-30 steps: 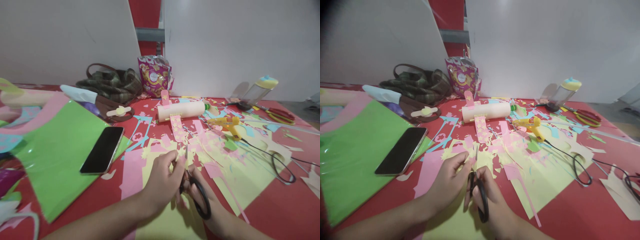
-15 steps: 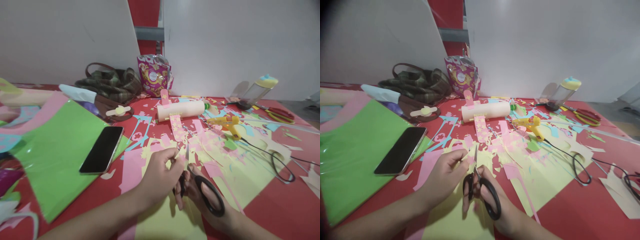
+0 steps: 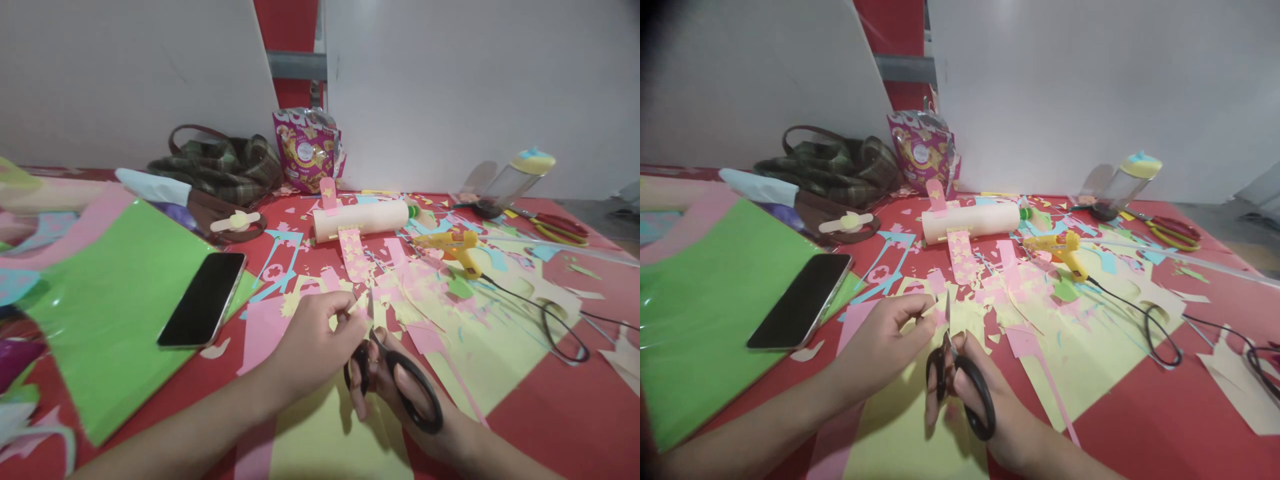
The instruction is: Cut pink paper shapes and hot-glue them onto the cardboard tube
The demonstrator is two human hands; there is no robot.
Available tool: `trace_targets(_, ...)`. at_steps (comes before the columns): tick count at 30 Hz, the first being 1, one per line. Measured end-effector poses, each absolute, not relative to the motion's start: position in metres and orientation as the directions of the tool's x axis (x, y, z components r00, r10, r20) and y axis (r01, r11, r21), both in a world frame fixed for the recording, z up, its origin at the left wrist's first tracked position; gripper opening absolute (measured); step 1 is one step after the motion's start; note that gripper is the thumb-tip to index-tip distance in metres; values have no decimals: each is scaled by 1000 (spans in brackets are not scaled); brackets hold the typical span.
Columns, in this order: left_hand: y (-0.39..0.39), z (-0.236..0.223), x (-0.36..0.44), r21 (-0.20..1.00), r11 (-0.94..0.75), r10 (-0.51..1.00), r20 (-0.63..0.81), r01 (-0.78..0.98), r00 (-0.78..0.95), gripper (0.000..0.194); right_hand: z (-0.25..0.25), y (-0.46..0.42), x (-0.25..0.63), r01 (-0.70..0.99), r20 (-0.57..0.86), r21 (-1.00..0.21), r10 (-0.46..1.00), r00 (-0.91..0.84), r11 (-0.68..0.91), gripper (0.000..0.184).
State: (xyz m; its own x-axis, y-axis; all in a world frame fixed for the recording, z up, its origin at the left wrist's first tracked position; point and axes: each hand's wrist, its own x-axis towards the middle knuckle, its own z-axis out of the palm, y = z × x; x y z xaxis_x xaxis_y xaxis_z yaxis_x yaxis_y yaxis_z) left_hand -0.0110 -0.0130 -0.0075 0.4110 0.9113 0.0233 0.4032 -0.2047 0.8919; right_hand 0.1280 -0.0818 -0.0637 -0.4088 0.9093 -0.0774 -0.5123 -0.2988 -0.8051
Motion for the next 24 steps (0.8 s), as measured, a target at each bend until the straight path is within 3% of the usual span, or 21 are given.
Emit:
trace_targets(18,-26,-17,-2,962,-73,948,-16,263,319,24,-50,-80,119,-431,-27,-878,921,-388,-207,23)
trace_targets(24,-31,-19,1,983,25,948,-82,183,308,28,-46,-80,112,-464,-77,-854,940,-332,-234,24)
